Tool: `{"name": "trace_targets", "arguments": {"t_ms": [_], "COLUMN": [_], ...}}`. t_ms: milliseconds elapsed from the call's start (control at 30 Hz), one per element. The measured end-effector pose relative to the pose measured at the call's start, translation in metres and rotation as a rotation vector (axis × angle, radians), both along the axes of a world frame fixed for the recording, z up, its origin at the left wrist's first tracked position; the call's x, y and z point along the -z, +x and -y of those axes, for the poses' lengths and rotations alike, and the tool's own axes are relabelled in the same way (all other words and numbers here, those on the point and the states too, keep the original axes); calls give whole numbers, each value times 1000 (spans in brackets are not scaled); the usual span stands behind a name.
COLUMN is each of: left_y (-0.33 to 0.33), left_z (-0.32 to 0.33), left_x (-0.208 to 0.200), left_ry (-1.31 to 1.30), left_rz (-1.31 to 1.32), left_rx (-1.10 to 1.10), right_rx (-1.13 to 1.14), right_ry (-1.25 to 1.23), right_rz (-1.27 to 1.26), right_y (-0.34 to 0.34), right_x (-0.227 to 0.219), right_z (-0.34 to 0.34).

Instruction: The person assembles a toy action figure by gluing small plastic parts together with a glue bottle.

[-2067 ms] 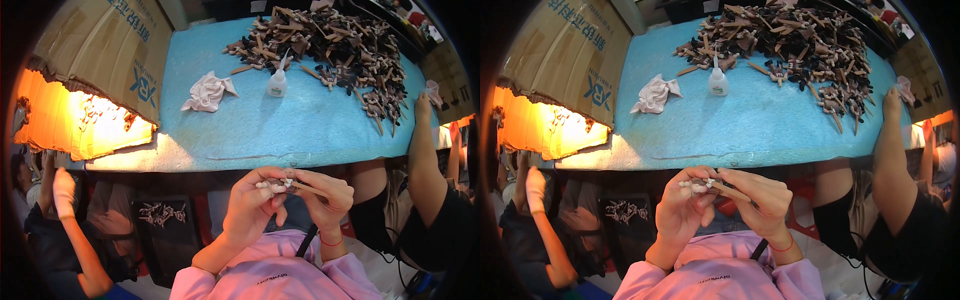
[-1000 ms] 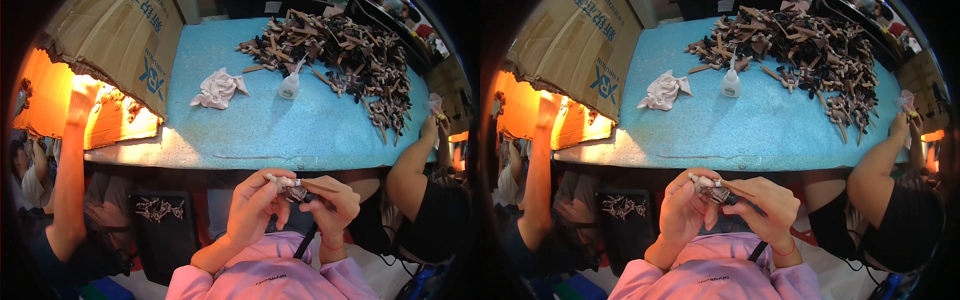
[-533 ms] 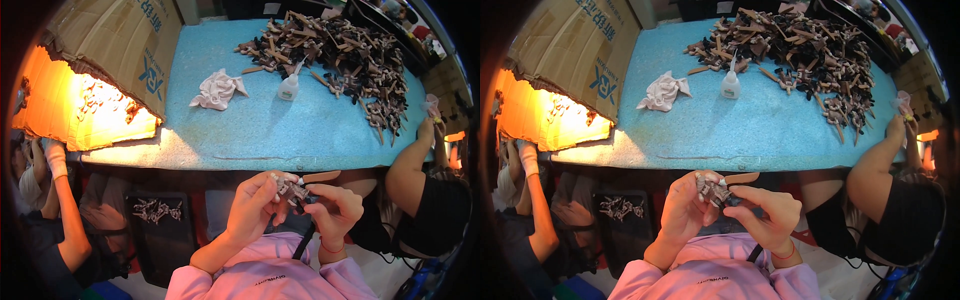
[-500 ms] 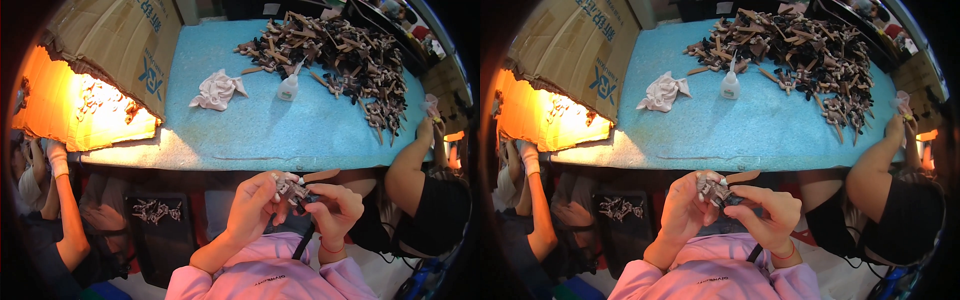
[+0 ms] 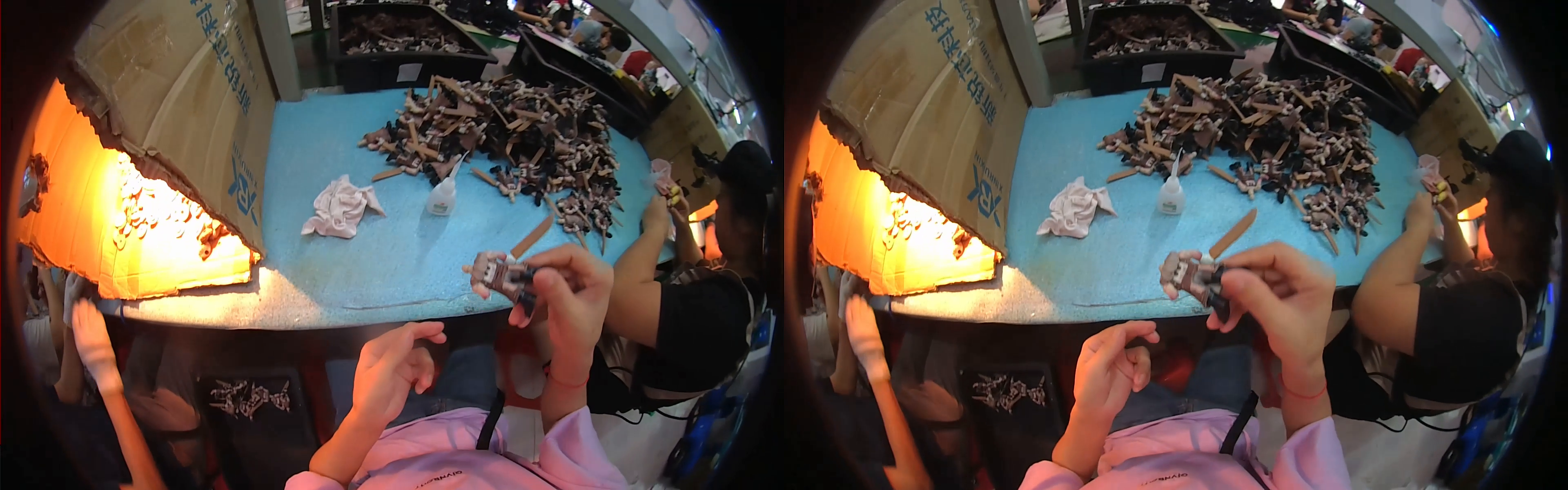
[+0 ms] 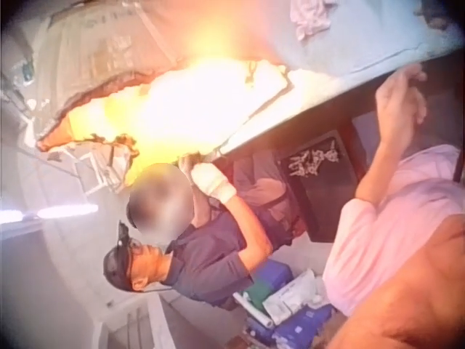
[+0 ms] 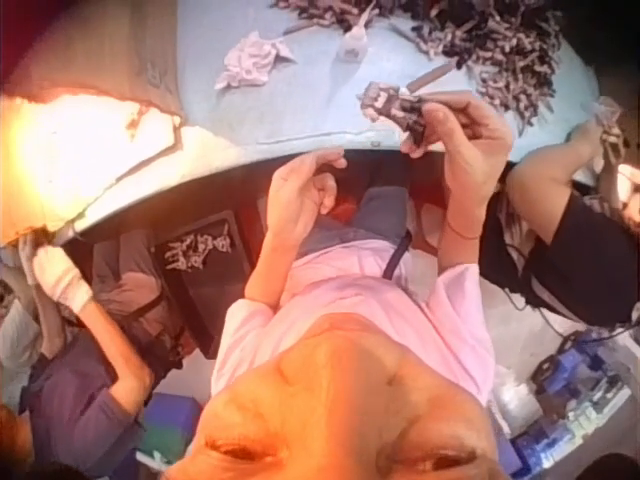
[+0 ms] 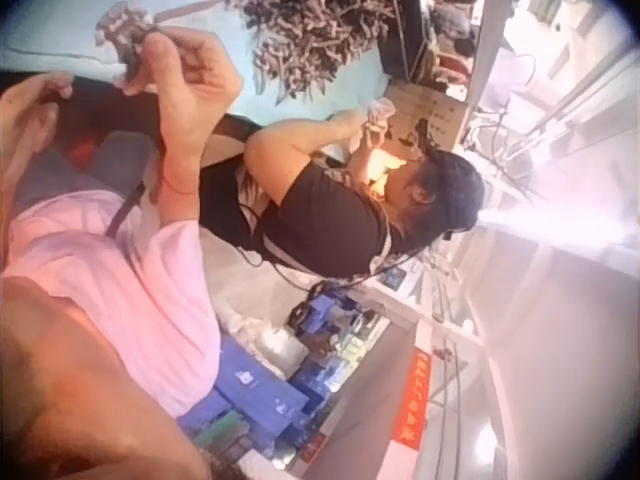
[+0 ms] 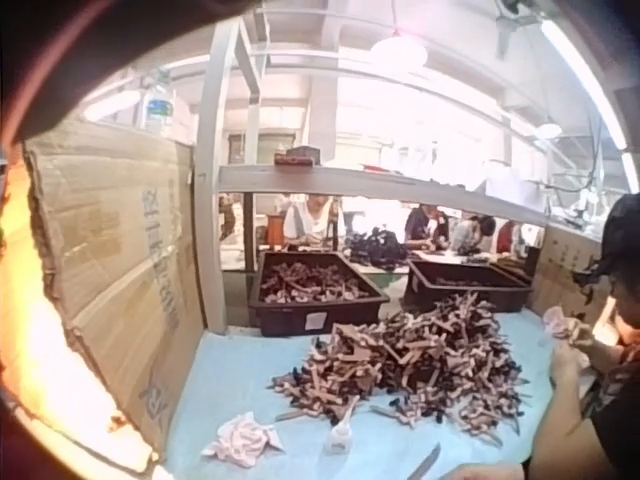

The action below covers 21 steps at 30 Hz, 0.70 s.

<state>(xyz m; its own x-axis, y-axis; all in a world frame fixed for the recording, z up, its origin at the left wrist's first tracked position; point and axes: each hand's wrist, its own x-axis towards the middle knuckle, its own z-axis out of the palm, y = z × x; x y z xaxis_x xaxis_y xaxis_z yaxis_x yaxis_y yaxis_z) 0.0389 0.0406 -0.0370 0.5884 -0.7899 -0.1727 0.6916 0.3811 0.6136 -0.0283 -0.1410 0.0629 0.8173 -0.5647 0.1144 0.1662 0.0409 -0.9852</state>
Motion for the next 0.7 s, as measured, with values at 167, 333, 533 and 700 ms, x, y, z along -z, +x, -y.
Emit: {"name": "trace_targets", "arguments": {"t_ms": [167,333,533,700], "left_y": [0,4,3,3], "left_z": [-7,-9,-10,-7], "left_x": [-2,-10,-9,-8], "left_ry": [31,28,33,41], "left_rz": [22,136,136,126], "left_rx": [-75,-103,-135,-119], "right_rx": [-63,-60,-104,-91], "right_ry": [-65,-29,-120,-178], "right_rz": [86,152,166,178], "right_y": [15,16,13,12], "right_x": [-5,0,5,0], "right_z": [-3,-13,-18,-20]}}
